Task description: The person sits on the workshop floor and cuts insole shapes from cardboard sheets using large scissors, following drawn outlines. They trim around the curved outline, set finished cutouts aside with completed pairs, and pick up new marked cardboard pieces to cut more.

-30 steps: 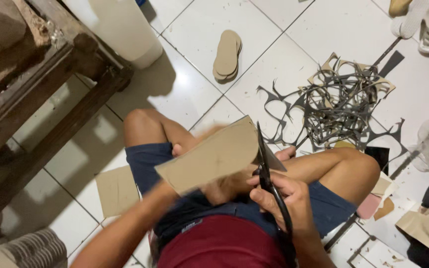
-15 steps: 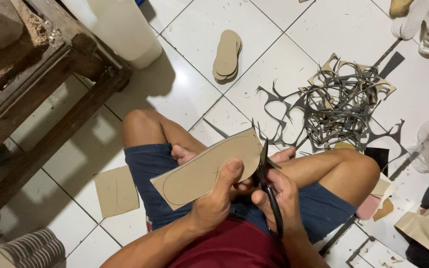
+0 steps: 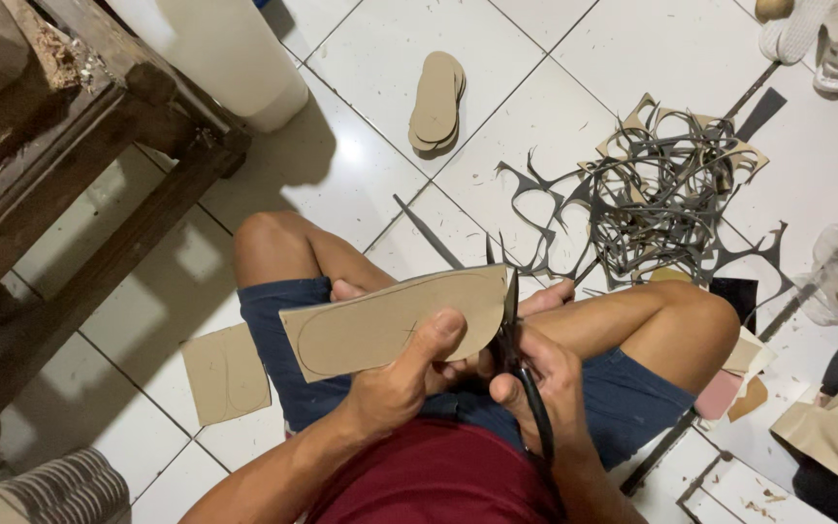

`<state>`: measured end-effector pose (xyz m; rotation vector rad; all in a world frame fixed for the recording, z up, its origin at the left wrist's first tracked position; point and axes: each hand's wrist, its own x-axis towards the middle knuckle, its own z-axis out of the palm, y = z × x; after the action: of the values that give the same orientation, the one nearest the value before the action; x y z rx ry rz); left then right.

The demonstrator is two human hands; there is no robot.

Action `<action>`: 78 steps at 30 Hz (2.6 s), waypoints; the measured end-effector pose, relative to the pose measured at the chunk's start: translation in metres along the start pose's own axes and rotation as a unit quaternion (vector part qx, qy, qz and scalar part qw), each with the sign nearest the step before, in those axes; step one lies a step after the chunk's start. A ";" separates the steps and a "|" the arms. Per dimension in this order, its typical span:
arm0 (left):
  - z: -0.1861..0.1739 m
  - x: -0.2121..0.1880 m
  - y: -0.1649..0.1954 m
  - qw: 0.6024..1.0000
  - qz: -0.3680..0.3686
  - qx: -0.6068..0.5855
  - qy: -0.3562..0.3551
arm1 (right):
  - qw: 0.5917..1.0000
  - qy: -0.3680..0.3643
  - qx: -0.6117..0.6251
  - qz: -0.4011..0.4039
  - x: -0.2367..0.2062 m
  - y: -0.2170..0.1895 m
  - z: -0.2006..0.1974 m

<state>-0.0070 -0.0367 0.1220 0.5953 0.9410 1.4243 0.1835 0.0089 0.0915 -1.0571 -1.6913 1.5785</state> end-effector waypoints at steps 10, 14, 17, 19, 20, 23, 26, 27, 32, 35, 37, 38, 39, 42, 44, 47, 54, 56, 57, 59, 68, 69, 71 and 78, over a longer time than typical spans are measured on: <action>-0.013 0.011 -0.019 0.987 0.118 0.037 0.105 | 0.996 -0.034 0.024 0.078 0.000 0.003 0.001; -0.007 0.020 -0.019 0.992 0.093 -0.008 0.085 | 0.997 -0.024 0.040 0.068 0.015 0.004 0.001; -0.008 0.026 -0.017 0.992 0.119 -0.002 0.048 | 0.999 -0.020 0.012 0.031 0.029 0.011 -0.001; -0.013 0.031 -0.018 0.993 0.109 -0.003 0.050 | 0.999 -0.021 0.038 0.031 0.038 0.018 -0.003; -0.015 0.032 -0.019 0.994 0.081 -0.002 0.070 | 0.995 -0.029 0.081 0.041 0.041 0.022 -0.003; -0.023 0.034 -0.027 0.996 0.043 -0.002 0.083 | 0.995 -0.045 0.085 0.025 0.046 0.028 -0.006; -0.029 0.038 -0.035 0.995 -0.006 -0.025 0.101 | 0.996 -0.036 0.073 0.035 0.048 0.031 -0.006; -0.030 0.039 -0.036 0.993 -0.027 -0.036 0.111 | 0.996 -0.030 0.077 0.046 0.048 0.032 -0.005; -0.037 0.041 -0.033 0.998 -0.016 0.034 0.046 | 0.996 -0.011 0.081 0.037 0.051 0.034 -0.005; -0.039 0.039 -0.033 0.999 -0.016 0.048 0.020 | 0.997 -0.018 0.062 0.034 0.049 0.038 -0.009; -0.041 0.040 -0.037 0.998 -0.031 0.054 0.016 | 0.997 -0.022 0.062 0.027 0.047 0.042 -0.012; -0.041 0.040 -0.039 0.997 -0.042 0.054 0.019 | 0.996 -0.020 0.077 0.029 0.045 0.045 -0.013; -0.042 0.040 -0.042 0.997 -0.053 0.054 0.021 | 0.995 -0.017 0.092 0.032 0.043 0.049 -0.014; -0.042 0.039 -0.047 0.999 -0.051 0.002 0.009 | 0.989 -0.007 0.137 0.058 0.038 0.059 -0.019; -0.041 0.039 -0.047 0.998 -0.060 -0.005 0.019 | 0.992 -0.013 0.114 0.047 0.037 0.064 -0.024; -0.033 0.040 -0.041 0.996 -0.071 -0.028 0.040 | 0.990 -0.017 0.125 0.063 0.035 0.066 -0.028; -0.014 0.041 -0.032 0.995 0.064 0.045 0.060 | 0.997 -0.002 0.077 -0.009 0.029 0.033 -0.008; -0.012 0.039 -0.029 0.992 0.073 0.058 0.088 | 0.999 0.023 0.020 -0.009 0.031 0.019 -0.001; -0.011 0.038 -0.026 0.989 0.079 0.066 0.102 | 0.999 0.033 -0.010 -0.010 0.030 0.010 0.001; -0.009 0.036 -0.019 0.990 0.111 0.033 0.083 | 0.999 0.019 0.030 -0.023 0.026 -0.004 0.004; 0.009 0.033 0.018 0.983 0.169 0.037 0.062 | 1.000 0.024 -0.007 -0.011 0.027 -0.023 0.007; 0.011 0.030 0.020 0.984 0.164 0.035 0.067 | 1.000 0.025 0.007 0.002 0.026 -0.023 0.006; 0.014 0.025 0.024 0.982 0.165 0.082 0.051 | 0.999 0.022 0.012 -0.020 0.025 -0.023 0.004; 0.016 0.023 0.034 0.974 0.165 0.124 0.095 | 1.000 0.030 -0.003 -0.007 0.018 -0.021 0.004</action>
<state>-0.0154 -0.0077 0.1544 0.8429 1.2264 1.6945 0.1683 0.0225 0.1102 -1.0835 -1.6605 1.5193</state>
